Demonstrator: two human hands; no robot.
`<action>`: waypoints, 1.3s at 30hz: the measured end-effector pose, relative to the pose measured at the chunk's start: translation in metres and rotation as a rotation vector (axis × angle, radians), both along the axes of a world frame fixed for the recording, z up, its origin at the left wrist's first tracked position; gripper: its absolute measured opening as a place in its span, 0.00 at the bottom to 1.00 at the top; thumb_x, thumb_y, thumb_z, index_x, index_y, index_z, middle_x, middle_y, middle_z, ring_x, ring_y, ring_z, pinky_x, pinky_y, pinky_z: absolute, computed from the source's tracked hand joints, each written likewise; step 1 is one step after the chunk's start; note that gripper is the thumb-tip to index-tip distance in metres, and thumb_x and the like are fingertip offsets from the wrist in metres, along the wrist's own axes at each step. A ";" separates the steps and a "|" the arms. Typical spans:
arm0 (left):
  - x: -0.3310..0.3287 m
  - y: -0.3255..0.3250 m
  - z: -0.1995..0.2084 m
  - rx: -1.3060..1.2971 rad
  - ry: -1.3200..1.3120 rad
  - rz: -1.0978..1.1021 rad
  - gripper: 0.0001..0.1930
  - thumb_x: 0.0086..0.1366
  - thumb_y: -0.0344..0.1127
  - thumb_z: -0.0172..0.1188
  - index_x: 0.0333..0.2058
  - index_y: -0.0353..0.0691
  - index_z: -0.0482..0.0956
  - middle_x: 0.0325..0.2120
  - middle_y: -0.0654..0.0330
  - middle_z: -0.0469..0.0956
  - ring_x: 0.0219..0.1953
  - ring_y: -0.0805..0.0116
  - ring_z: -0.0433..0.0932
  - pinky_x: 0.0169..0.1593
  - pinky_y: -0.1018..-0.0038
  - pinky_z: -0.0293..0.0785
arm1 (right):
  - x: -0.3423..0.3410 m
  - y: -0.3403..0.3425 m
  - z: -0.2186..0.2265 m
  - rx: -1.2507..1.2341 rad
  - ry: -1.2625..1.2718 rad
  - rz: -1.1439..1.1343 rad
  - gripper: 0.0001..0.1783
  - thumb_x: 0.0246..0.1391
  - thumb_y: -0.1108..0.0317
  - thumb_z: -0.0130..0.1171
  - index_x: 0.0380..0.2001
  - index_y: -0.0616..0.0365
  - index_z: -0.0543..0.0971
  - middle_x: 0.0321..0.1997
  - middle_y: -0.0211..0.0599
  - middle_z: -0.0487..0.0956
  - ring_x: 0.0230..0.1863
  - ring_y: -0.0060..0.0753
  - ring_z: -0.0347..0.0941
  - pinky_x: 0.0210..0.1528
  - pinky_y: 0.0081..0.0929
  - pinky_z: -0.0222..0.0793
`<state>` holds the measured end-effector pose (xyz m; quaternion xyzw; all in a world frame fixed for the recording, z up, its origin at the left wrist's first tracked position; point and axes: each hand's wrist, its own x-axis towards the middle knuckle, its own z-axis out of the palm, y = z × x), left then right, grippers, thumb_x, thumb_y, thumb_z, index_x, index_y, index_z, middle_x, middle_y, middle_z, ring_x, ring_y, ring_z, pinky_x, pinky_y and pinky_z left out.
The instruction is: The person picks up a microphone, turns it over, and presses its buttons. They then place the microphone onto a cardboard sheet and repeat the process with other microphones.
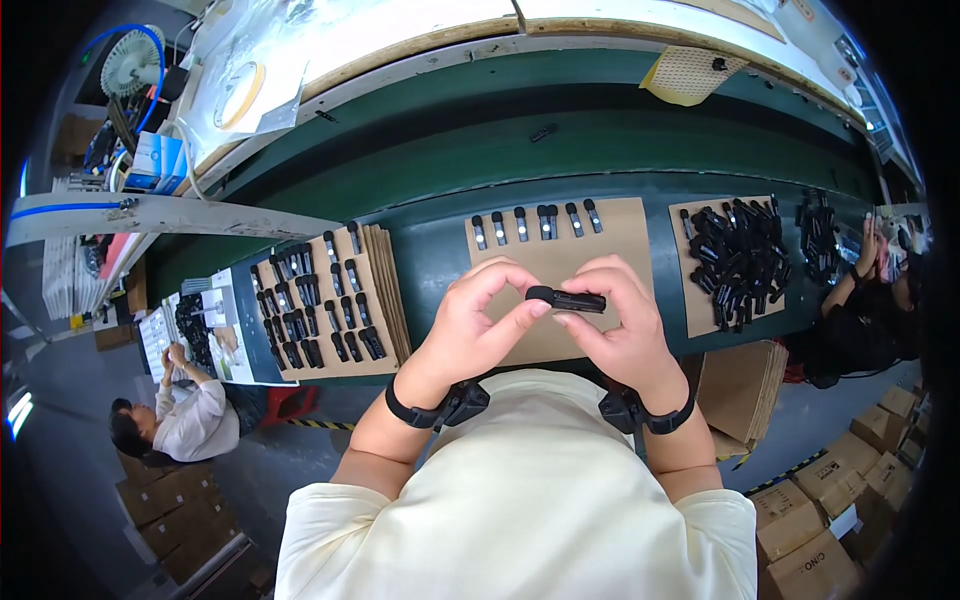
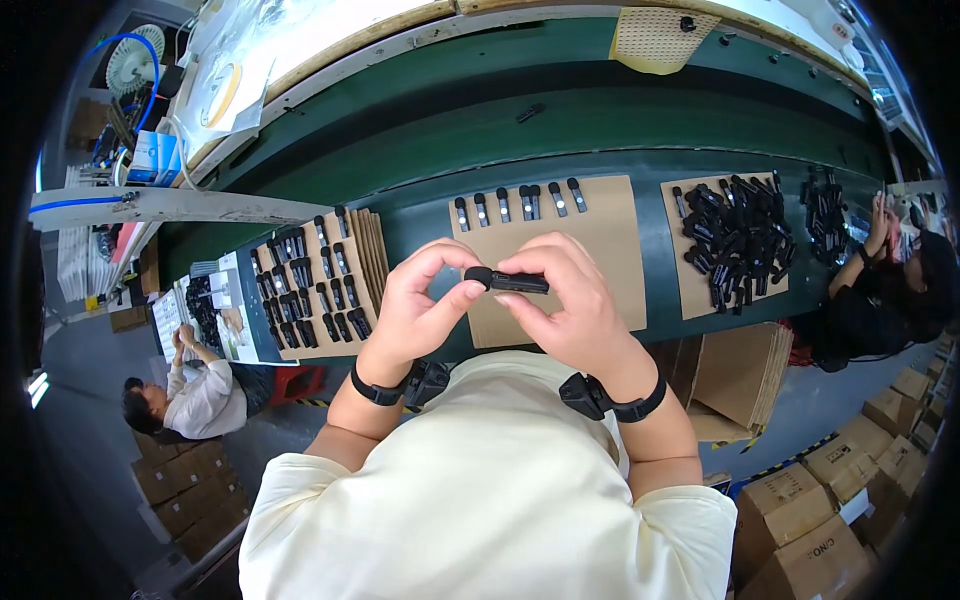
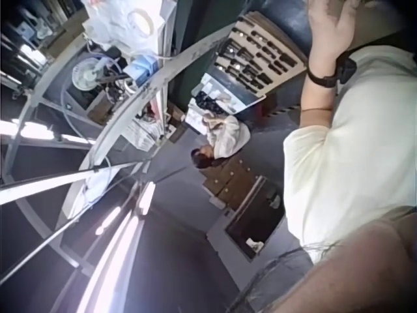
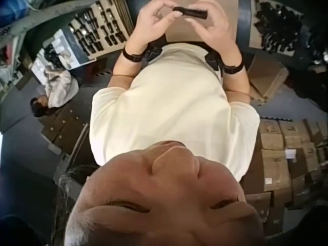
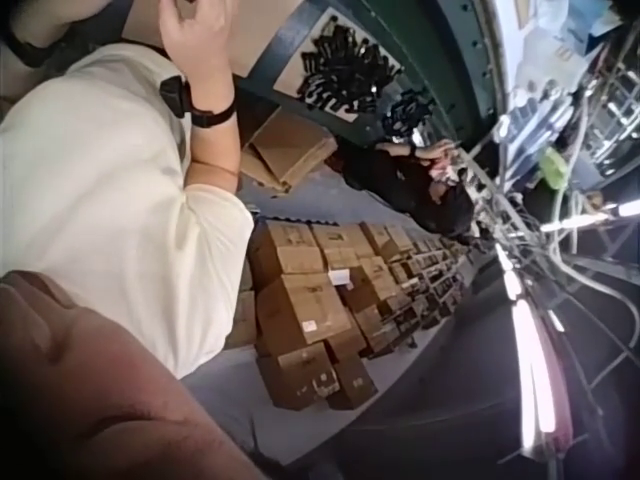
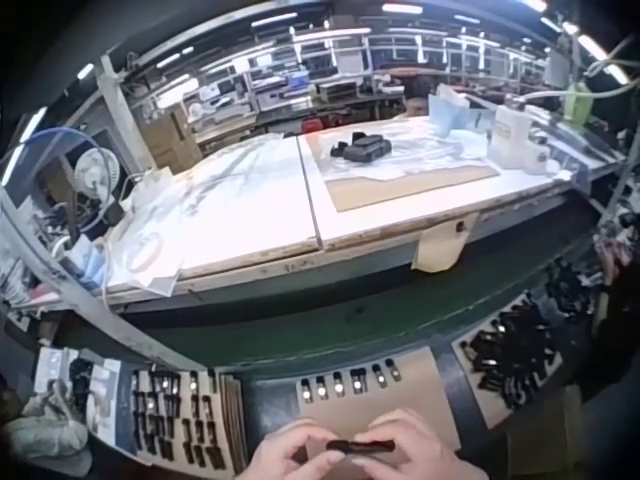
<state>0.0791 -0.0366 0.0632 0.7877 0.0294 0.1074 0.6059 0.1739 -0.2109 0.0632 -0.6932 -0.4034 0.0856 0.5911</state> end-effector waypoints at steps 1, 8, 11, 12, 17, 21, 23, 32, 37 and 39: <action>0.001 -0.001 0.000 0.000 0.010 0.030 0.08 0.56 0.28 0.64 0.34 0.35 0.76 0.30 0.56 0.77 0.35 0.61 0.76 0.41 0.69 0.71 | 0.000 0.000 0.001 -0.015 0.015 -0.018 0.14 0.42 0.79 0.65 0.36 0.62 0.77 0.34 0.37 0.75 0.36 0.32 0.72 0.37 0.24 0.68; 0.013 0.004 -0.008 0.152 -0.056 -0.018 0.10 0.55 0.25 0.64 0.36 0.35 0.76 0.33 0.55 0.77 0.37 0.60 0.76 0.44 0.70 0.71 | 0.011 -0.003 -0.008 -0.194 0.123 0.055 0.10 0.49 0.73 0.63 0.37 0.62 0.77 0.33 0.33 0.75 0.34 0.25 0.70 0.36 0.21 0.67; 0.020 0.005 -0.019 0.240 -0.062 -0.014 0.11 0.54 0.24 0.63 0.38 0.35 0.76 0.35 0.55 0.77 0.38 0.60 0.76 0.45 0.70 0.71 | 0.019 -0.002 -0.024 -0.300 0.252 0.062 0.10 0.51 0.72 0.62 0.36 0.62 0.77 0.31 0.32 0.75 0.31 0.23 0.70 0.34 0.21 0.67; 0.022 0.005 -0.024 0.284 -0.056 0.012 0.11 0.54 0.23 0.63 0.38 0.35 0.77 0.35 0.54 0.77 0.38 0.59 0.76 0.45 0.70 0.72 | 0.024 0.000 -0.035 -0.350 0.360 0.053 0.09 0.51 0.71 0.63 0.36 0.62 0.77 0.30 0.32 0.75 0.29 0.22 0.70 0.33 0.21 0.67; 0.032 0.026 -0.058 0.379 0.013 0.146 0.10 0.55 0.23 0.62 0.37 0.34 0.77 0.35 0.54 0.78 0.38 0.58 0.77 0.44 0.69 0.73 | 0.068 -0.007 -0.144 -0.418 0.368 -0.157 0.10 0.52 0.69 0.63 0.35 0.63 0.77 0.26 0.32 0.77 0.24 0.22 0.70 0.29 0.22 0.68; 0.031 0.060 -0.095 0.465 0.089 0.219 0.07 0.57 0.24 0.61 0.36 0.32 0.78 0.33 0.53 0.79 0.37 0.59 0.78 0.43 0.71 0.73 | 0.106 -0.022 -0.209 -0.576 0.226 -0.381 0.11 0.51 0.67 0.63 0.33 0.62 0.77 0.26 0.39 0.80 0.27 0.33 0.76 0.30 0.29 0.71; 0.028 0.079 -0.113 0.457 0.116 0.252 0.06 0.58 0.25 0.60 0.35 0.32 0.78 0.32 0.53 0.79 0.36 0.60 0.78 0.43 0.72 0.73 | 0.115 -0.021 -0.224 -0.720 0.174 -0.504 0.11 0.51 0.65 0.63 0.32 0.62 0.76 0.27 0.42 0.80 0.29 0.41 0.78 0.32 0.34 0.72; 0.052 0.152 -0.177 0.389 0.275 0.368 0.05 0.60 0.27 0.58 0.35 0.33 0.78 0.29 0.55 0.80 0.32 0.67 0.79 0.39 0.74 0.74 | 0.131 -0.011 -0.246 -0.860 0.152 -0.524 0.14 0.50 0.62 0.62 0.34 0.59 0.74 0.33 0.45 0.80 0.36 0.52 0.77 0.37 0.43 0.73; 0.104 0.180 -0.199 0.463 0.289 0.327 0.05 0.60 0.28 0.58 0.35 0.34 0.78 0.29 0.54 0.80 0.31 0.66 0.80 0.38 0.74 0.75 | 0.125 -0.009 -0.240 -0.881 0.082 -0.536 0.16 0.51 0.61 0.62 0.38 0.57 0.72 0.41 0.45 0.76 0.39 0.54 0.75 0.38 0.44 0.72; 0.127 0.187 -0.212 0.455 0.345 0.314 0.06 0.59 0.30 0.58 0.34 0.36 0.79 0.30 0.53 0.80 0.33 0.61 0.80 0.39 0.70 0.75 | 0.121 -0.009 -0.225 -0.870 0.044 -0.547 0.16 0.51 0.62 0.61 0.40 0.57 0.71 0.43 0.45 0.74 0.40 0.55 0.75 0.39 0.45 0.72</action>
